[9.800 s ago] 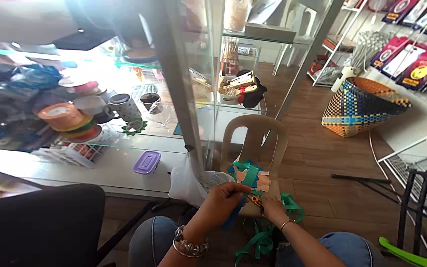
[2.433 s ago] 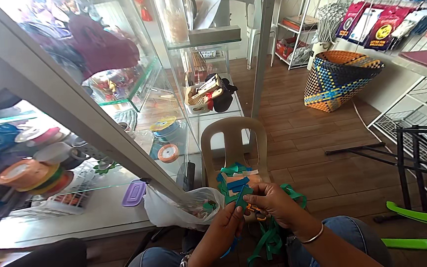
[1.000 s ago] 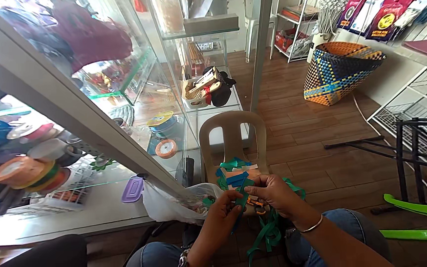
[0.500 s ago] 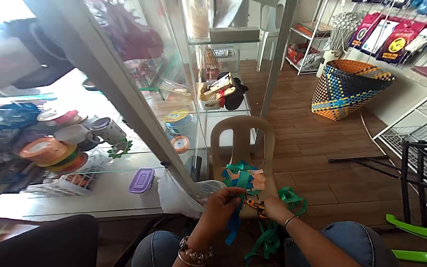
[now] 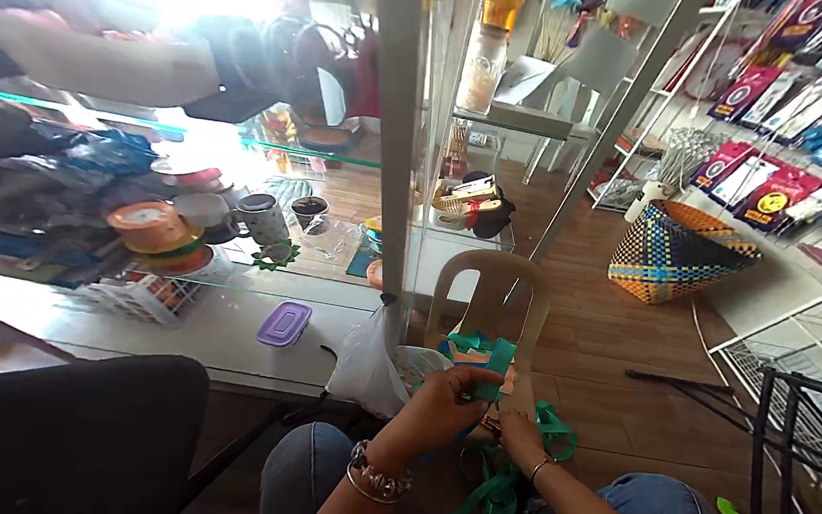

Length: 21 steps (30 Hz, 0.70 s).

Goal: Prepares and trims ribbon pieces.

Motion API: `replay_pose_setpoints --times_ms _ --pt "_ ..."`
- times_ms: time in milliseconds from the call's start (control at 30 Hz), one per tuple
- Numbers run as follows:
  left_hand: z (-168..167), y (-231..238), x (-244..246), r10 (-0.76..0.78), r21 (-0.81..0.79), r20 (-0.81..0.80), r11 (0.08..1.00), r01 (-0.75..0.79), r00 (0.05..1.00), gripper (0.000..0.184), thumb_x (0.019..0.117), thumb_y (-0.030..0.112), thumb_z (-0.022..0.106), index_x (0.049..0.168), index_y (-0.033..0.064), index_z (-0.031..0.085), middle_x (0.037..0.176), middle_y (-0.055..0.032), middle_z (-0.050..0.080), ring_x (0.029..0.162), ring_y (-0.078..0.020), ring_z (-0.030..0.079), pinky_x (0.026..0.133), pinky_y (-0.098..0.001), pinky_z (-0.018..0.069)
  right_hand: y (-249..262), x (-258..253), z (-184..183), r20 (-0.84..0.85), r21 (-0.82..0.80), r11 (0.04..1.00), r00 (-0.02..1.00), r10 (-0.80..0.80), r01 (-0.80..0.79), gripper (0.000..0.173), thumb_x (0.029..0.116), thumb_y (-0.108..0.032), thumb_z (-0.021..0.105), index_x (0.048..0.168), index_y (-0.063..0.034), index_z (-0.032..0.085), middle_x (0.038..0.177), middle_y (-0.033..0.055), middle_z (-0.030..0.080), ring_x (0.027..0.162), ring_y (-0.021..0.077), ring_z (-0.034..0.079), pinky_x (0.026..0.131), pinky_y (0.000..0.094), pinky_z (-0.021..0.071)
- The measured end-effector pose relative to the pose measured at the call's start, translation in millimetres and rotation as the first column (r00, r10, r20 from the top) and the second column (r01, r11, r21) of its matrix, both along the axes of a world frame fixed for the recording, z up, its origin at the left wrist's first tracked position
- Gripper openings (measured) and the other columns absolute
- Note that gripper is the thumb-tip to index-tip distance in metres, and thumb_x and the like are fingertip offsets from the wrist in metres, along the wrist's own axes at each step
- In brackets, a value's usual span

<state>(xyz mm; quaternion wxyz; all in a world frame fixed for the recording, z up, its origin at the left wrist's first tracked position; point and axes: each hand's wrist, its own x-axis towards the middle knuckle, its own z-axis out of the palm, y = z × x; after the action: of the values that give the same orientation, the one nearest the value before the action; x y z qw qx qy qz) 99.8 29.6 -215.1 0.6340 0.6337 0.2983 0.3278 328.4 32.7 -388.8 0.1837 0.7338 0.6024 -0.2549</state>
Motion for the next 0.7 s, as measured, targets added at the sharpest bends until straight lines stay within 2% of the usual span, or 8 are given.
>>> replay_pose_setpoints --times_ms 167,267,300,367,433,500,567,700 --pt "2.7 1.0 -7.4 -0.044 0.024 -0.046 0.999 0.045 0.998 0.04 0.094 -0.004 0.062 0.132 0.0058 0.062 0.119 -0.0056 0.069 0.092 -0.0068 0.069 0.08 -0.0241 0.0586 -0.9 3.1 10.5 -0.009 -0.108 0.994 1.0 -0.006 0.005 0.036 0.0963 -0.015 0.065 0.127 0.003 0.064 0.134 0.0247 0.062 0.128 0.0404 0.058 0.104 0.0579 0.0476" --pt "4.1 2.6 -10.9 -0.051 0.041 -0.064 0.998 0.054 0.997 0.039 0.0942 -0.004 0.061 0.132 0.0062 0.063 0.117 -0.0059 0.069 0.087 -0.0058 0.068 0.077 -0.0233 0.0578 -1.5 21.2 35.0 -0.253 -0.162 0.984 0.961 -0.111 0.071 0.037 0.0954 -0.019 0.068 0.124 0.0039 0.065 0.121 0.0256 0.066 0.113 0.0379 0.064 0.098 0.0555 0.0494" --pt "4.5 2.6 -11.7 -0.058 0.047 -0.075 0.997 0.062 0.996 0.04 0.094 -0.004 0.061 0.132 0.0066 0.063 0.117 -0.0059 0.069 0.087 -0.0057 0.068 0.077 -0.0233 0.0576 -7.1 24.7 51.6 -0.383 -0.171 0.98 0.909 -0.165 0.106 0.035 0.0967 -0.018 0.067 0.124 0.0041 0.064 0.114 0.0231 0.067 0.101 0.0336 0.066 0.09 0.0515 0.0527" --pt "6.6 1.9 -12.6 -0.081 0.058 -0.095 0.995 0.087 0.992 0.039 0.094 -0.004 0.061 0.132 0.007 0.063 0.119 -0.0059 0.068 0.087 -0.0054 0.067 0.077 -0.0233 0.0574 -28.8 29.0 87.9 -0.676 -0.202 0.962 0.685 -0.271 0.181 0.029 0.0999 -0.014 0.064 0.123 0.0004 0.055 0.1 0.0108 0.07 0.079 0.0173 0.067 0.065 0.0347 0.0538" --pt "8.3 1.2 -12.0 -0.104 0.065 -0.114 0.992 0.112 0.988 0.039 0.0944 -0.002 0.061 0.132 0.0078 0.063 0.118 -0.0054 0.069 0.085 -0.0046 0.067 0.075 -0.0226 0.0567 -58.1 32.7 112.6 -0.86 -0.223 0.951 0.415 -0.296 0.216 0.027 0.0959 -0.018 0.065 0.117 -0.0076 0.052 0.099 0.0042 0.076 0.073 0.0093 0.07 0.056 0.0237 0.053" --pt "9.2 0.4 -10.4 -0.126 0.064 -0.119 0.989 0.134 0.985 0.038 0.0943 -0.002 0.061 0.131 0.0081 0.064 0.115 -0.0048 0.069 0.081 -0.0035 0.065 0.072 -0.0215 0.0556 -87.5 31.9 129.5 -0.925 -0.184 0.947 0.28 -0.258 0.263 0.028 0.0889 -0.02 0.071 0.109 -0.0087 0.055 0.089 0.002 0.074 0.067 0.0086 0.069 0.055 0.0237 0.0547" --pt "8.3 -1.1 -7.3 -0.152 0.056 -0.107 0.986 0.158 0.983 0.038 0.0939 -0.002 0.061 0.131 0.0078 0.063 0.112 -0.0045 0.069 0.079 -0.0027 0.064 0.071 -0.0208 0.0552 -112.8 34.2 134.9 -0.952 -0.156 0.955 0.22 -0.214 0.253 0.032 0.0876 -0.025 0.073 0.11 -0.0084 0.057 0.087 -0.0008 0.073 0.066 0.0081 0.067 0.06 0.0254 0.0565" --pt "7.2 -3.6 -1.8 -0.191 0.058 -0.119 0.978 0.199 0.974 0.038 0.0931 -0.003 0.061 0.13 0.0079 0.063 0.111 -0.0033 0.068 0.076 -0.0015 0.063 0.068 -0.0193 0.054 -142.6 31.4 131.1 -0.968 -0.057 0.978 0.228 -0.103 0.202 0.055 0.0899 -0.047 0.072 0.119 -0.0056 0.051 0.094 -0.0042 0.069 0.072 0.0056 0.065 0.065 0.0249 0.0562"
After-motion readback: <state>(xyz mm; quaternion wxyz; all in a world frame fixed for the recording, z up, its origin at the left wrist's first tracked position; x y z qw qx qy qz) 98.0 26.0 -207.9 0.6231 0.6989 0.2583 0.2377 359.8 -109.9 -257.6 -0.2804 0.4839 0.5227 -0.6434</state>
